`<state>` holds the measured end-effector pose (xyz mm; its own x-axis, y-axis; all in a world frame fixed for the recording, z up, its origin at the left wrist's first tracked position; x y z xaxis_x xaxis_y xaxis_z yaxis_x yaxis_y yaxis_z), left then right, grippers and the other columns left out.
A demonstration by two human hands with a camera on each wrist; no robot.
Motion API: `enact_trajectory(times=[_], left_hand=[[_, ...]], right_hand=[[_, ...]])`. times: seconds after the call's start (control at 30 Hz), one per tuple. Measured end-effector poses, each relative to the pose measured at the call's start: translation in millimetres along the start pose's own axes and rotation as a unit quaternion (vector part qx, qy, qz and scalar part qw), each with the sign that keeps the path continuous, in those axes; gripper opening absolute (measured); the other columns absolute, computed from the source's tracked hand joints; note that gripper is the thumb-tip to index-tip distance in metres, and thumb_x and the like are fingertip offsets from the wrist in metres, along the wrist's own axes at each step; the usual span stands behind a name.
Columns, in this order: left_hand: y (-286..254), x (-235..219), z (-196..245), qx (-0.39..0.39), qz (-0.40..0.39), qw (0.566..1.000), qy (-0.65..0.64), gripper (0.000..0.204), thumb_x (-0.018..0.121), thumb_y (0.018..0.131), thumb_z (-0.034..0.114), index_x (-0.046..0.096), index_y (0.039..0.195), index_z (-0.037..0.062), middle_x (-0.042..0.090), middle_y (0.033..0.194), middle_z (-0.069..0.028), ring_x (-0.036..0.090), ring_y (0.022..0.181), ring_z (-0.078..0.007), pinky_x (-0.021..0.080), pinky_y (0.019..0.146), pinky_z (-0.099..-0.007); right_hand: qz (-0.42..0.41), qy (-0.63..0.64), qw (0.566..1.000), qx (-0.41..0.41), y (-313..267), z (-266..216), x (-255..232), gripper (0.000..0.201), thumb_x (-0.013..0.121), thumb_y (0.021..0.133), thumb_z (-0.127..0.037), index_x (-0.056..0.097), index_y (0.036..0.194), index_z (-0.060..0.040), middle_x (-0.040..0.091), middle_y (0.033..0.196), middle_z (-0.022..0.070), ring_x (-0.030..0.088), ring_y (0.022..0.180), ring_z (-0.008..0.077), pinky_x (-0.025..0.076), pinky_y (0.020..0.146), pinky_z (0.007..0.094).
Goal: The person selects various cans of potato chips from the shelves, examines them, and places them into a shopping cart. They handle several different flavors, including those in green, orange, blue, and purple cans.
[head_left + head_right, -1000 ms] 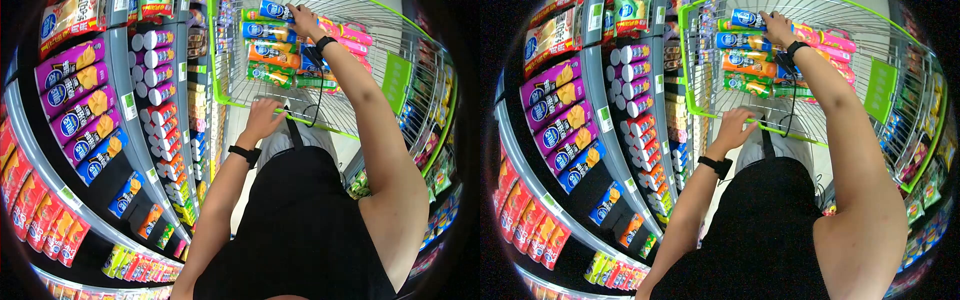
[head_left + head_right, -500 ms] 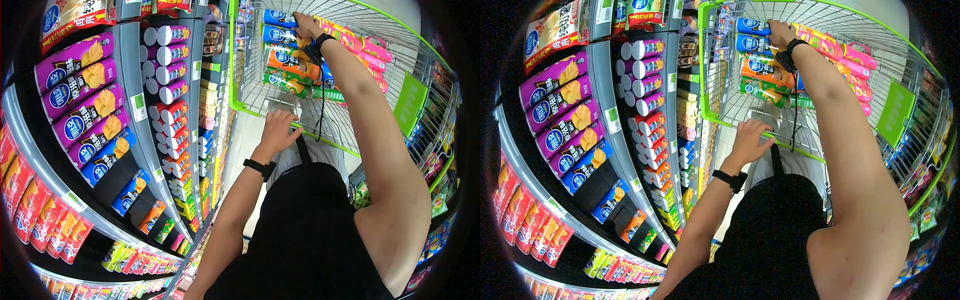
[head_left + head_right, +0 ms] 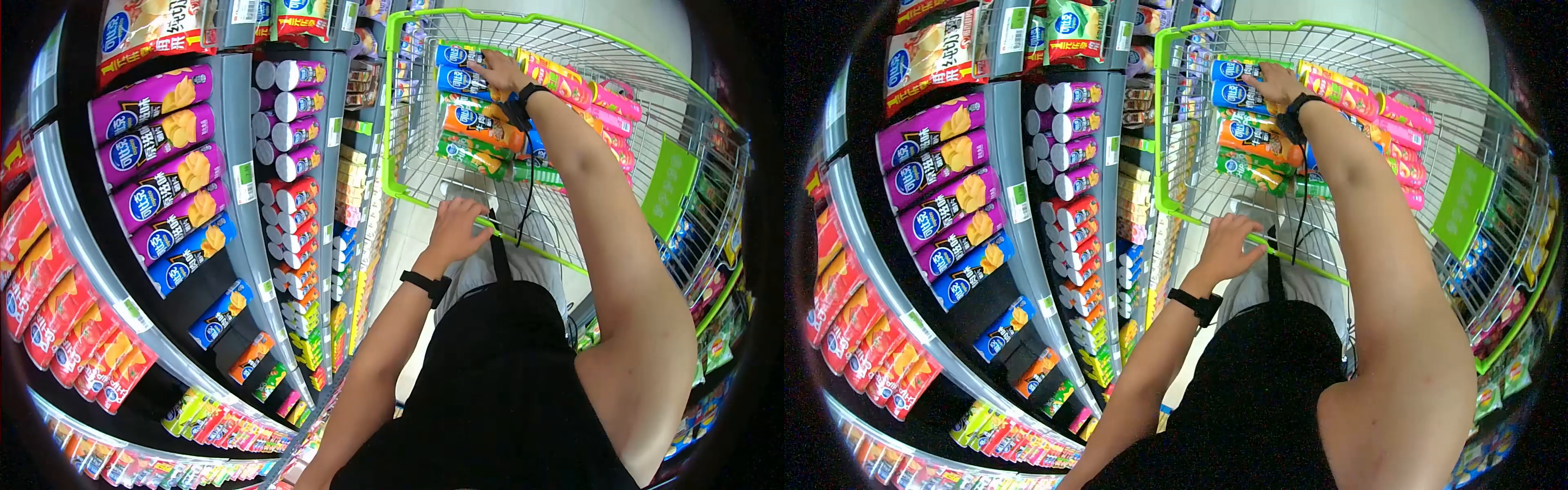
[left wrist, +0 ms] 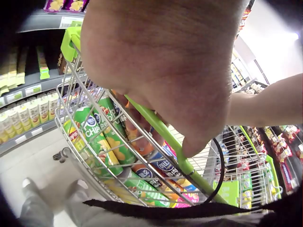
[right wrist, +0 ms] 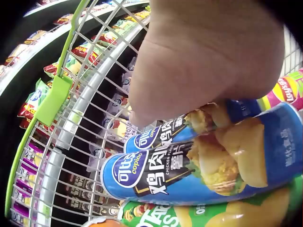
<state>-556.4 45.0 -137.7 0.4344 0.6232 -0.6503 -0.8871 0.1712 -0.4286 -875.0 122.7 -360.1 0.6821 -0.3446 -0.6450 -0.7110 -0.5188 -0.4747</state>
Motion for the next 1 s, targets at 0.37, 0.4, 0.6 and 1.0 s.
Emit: enact_trajectory(times=[0.37, 0.4, 0.6, 1.0], left_hand=[[-5, 3, -2, 0.039, 0.003, 0.999, 0.017, 0.035, 0.071, 0.083, 0.038, 0.066, 0.108, 0.0135, 0.063, 0.104, -0.0055, 0.053, 0.107, -0.0273, 0.036, 0.091, -0.0432], [-6, 5, -4, 0.045, 0.003, 0.999, 0.017, 0.035, 0.071, 0.083, 0.038, 0.066, 0.108, 0.0136, 0.063, 0.105, -0.0058, 0.053, 0.109, -0.0275, 0.036, 0.092, -0.0435], [-14, -3, -9, 0.081, 0.000, 0.997, -0.001, 0.044, 0.073, 0.081, 0.043, 0.065, 0.113, 0.0129, 0.064, 0.112, -0.0092, 0.053, 0.117, -0.0304, 0.034, 0.101, -0.0456], [-87, -89, -52, 0.065, 0.253, 0.929, -0.261, 0.043, 0.073, 0.088, 0.019, 0.056, 0.125, 0.0042, 0.064, 0.117, -0.0160, 0.063, 0.111, -0.0304, 0.050, 0.096, -0.0390]], right_hand=[[0.012, 0.144, 0.989, 0.042, -52, 15, 13, 0.061, 0.049, 0.097, -0.053, 0.063, 0.115, 0.0033, 0.061, 0.122, 0.0301, 0.057, 0.117, 0.0423, 0.045, 0.100, 0.0485], [0.068, 0.117, 0.990, 0.038, -66, 13, 7, 0.058, 0.051, 0.096, -0.051, 0.063, 0.115, 0.0034, 0.062, 0.120, 0.0304, 0.056, 0.117, 0.0431, 0.045, 0.099, 0.0496], [0.231, 0.058, 0.971, -0.025, -133, 24, -1, 0.061, 0.063, 0.091, -0.036, 0.053, 0.135, 0.0054, 0.056, 0.134, 0.0299, 0.052, 0.127, 0.0436, 0.039, 0.112, 0.0475], [0.178, -0.002, 0.971, -0.161, -160, -125, -23, 0.057, 0.070, 0.083, -0.029, 0.056, 0.130, -0.0005, 0.062, 0.120, 0.0258, 0.054, 0.114, 0.0453, 0.036, 0.108, 0.0513]])
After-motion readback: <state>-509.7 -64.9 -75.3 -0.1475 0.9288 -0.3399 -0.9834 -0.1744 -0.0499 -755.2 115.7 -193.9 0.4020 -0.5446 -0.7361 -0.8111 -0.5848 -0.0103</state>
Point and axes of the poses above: each hand's wrist, its own y-axis towards the middle knuckle, its own x-axis out of the palm, z = x × y, the point moved 3 cm from there along y, towards the middle knuckle
